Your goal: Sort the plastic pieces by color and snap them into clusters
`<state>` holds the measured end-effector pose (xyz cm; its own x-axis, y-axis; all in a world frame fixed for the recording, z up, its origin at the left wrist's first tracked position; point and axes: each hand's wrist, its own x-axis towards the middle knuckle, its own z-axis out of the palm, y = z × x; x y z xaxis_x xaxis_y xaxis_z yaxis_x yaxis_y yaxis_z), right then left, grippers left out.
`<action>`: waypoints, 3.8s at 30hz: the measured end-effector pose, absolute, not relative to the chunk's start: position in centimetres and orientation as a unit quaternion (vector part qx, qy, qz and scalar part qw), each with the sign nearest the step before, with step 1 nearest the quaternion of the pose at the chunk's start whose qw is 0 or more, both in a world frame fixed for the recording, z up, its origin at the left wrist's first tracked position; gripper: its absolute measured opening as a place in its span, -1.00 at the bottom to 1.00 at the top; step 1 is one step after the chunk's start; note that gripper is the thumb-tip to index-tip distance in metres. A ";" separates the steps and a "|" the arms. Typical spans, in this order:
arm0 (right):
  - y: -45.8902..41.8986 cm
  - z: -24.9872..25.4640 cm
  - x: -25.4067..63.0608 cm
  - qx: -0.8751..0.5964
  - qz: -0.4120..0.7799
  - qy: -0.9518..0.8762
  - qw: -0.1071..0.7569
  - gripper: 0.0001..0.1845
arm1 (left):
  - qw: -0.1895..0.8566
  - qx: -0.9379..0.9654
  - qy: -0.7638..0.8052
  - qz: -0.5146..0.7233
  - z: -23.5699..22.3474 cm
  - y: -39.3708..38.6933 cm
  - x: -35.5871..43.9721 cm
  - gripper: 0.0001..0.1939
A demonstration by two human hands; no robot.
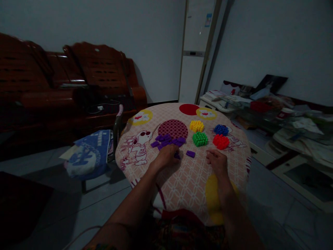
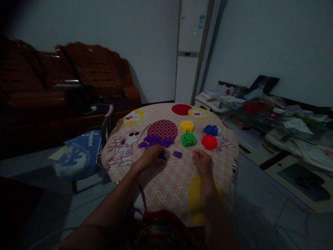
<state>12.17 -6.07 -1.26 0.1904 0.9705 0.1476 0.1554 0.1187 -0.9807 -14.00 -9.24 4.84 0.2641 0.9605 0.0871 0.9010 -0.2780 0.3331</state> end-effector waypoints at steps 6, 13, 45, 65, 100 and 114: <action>-6.1 -1.0 12.2 -0.506 0.413 -0.535 0.536 -0.61 | 0.234 0.838 0.434 0.235 6.7 -9.0 -9.9 -0.74; -6.7 -0.5 12.1 -0.447 0.481 -0.562 0.503 -0.50 | 0.346 0.793 0.371 0.337 4.4 -5.8 -6.4 -0.76; -5.8 -1.2 12.7 -0.657 0.108 -0.558 0.496 -0.85 | 0.150 0.746 0.536 0.366 0.7 -5.6 -7.5 -0.73; -5.9 -1.0 12.9 -0.656 0.148 -0.549 0.496 -0.79 | 0.027 0.594 0.728 0.342 3.3 -2.1 -17.7 -0.73; -6.1 -1.1 12.9 -0.624 0.186 -0.530 0.544 -0.59 | 0.450 0.531 0.431 0.575 1.8 -2.9 -12.0 -0.75; -6.5 -0.6 12.9 -0.648 0.192 -0.506 0.535 -0.44 | 0.229 0.782 0.457 0.356 2.2 -5.4 -3.9 -0.80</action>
